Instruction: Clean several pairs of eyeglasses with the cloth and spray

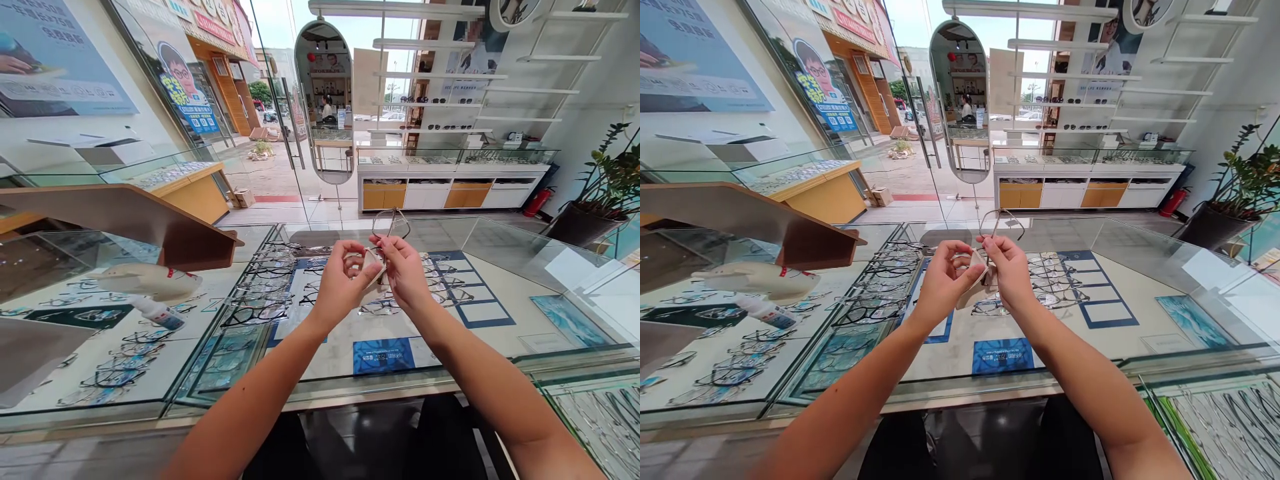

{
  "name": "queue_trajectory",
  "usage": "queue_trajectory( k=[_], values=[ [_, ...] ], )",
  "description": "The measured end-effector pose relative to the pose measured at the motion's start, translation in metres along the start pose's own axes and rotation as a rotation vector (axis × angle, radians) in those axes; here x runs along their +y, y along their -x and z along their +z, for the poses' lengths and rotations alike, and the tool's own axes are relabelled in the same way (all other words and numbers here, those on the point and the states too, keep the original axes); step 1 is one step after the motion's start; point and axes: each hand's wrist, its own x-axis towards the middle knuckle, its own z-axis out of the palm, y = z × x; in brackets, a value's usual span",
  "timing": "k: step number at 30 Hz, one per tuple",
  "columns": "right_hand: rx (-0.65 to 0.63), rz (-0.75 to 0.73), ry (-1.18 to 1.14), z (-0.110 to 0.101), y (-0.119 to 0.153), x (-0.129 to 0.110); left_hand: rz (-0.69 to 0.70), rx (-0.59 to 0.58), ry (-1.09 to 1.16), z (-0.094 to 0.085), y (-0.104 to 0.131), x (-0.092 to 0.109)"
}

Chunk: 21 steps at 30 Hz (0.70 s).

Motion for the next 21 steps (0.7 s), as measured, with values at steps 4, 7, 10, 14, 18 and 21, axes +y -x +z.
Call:
queue_trajectory(
  k=[4, 7, 10, 14, 18, 21],
  values=[
    [-0.01, 0.006, -0.034, -0.0004, 0.0004, -0.0024, -0.298, -0.163, 0.115, -0.0027, -0.0036, -0.0007],
    [-0.009, -0.008, -0.035, 0.0002, 0.0006, -0.0045, -0.338, -0.244, 0.088, -0.0035, -0.0039, 0.0021],
    [-0.022, -0.014, -0.022, 0.0008, 0.0007, -0.005, -0.262, -0.249, 0.142, -0.0008, -0.0037, 0.004],
    [-0.012, 0.017, -0.053, 0.0016, 0.0007, -0.0037, -0.207, -0.201, 0.287, 0.0044, -0.0028, 0.0035],
    [0.003, 0.019, -0.067, 0.0019, -0.0005, -0.0031, -0.284, -0.205, 0.328, 0.0048, 0.0, 0.0043],
    [0.013, -0.004, -0.057, 0.0014, -0.0019, -0.0035, -0.383, -0.242, 0.318, 0.0024, 0.0017, 0.0073]
  ],
)
